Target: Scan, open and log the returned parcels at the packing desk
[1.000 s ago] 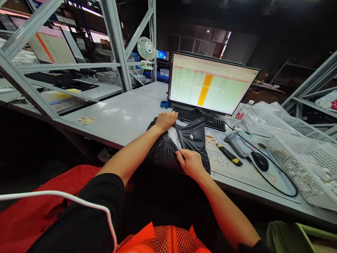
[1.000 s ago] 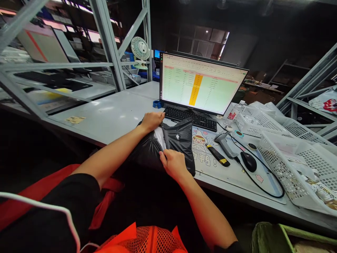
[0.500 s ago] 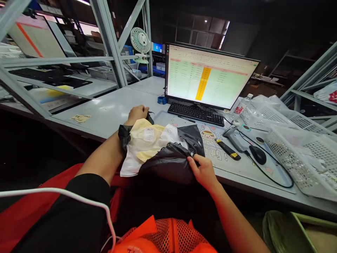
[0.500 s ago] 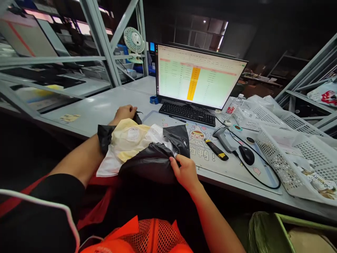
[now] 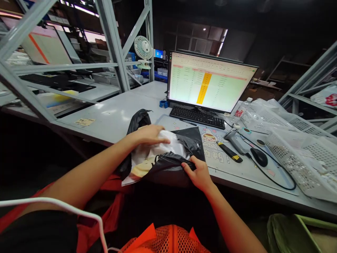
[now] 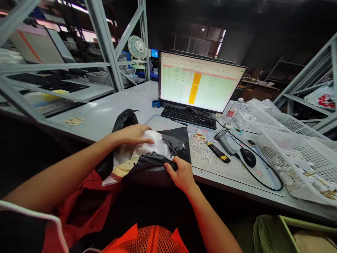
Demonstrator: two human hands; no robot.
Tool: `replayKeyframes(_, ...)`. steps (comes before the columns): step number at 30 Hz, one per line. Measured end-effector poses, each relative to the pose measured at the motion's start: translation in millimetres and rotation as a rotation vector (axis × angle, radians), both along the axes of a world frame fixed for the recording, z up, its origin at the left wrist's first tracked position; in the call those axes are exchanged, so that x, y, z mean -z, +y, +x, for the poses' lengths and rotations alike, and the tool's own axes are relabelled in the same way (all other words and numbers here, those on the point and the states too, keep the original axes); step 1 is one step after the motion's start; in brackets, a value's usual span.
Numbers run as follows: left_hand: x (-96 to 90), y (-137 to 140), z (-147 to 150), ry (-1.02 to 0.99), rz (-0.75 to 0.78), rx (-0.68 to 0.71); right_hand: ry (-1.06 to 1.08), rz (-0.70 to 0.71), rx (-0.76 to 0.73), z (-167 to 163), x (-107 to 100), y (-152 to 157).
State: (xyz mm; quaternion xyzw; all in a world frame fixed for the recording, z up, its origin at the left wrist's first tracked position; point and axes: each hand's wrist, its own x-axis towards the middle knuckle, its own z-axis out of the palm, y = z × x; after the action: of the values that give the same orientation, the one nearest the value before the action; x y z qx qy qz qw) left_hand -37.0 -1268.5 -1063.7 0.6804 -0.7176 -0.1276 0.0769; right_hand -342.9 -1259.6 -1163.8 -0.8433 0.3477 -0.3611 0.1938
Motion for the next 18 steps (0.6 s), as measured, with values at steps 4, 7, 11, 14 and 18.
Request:
replayKeyframes(4, 27.5, -12.5, 1.8, -0.138, 0.127, -0.071, 0.079, 0.082, 0.067, 1.6, 1.3, 3.4)
replayKeyframes(7, 35.5, -24.8, 11.1, -0.166, 0.139, -0.069, 0.156, 0.129, 0.120, 2.8, -0.1, 2.7)
replayKeyframes(11, 35.4, -24.6, 15.5, 0.032, 0.233, 0.017, 0.226, 0.165, 0.164, 7.5, 0.4, 1.1)
replayKeyframes(14, 33.7, -11.0, 11.8, 0.295, 0.295, 0.128, 0.263, 0.160, 0.155, 13.4, 7.1, -2.0)
replayKeyframes(18, 36.9, 16.3, 4.5, 0.338, 0.116, 0.155, 0.242, 0.110, 0.029, 11.7, 16.4, -4.5)
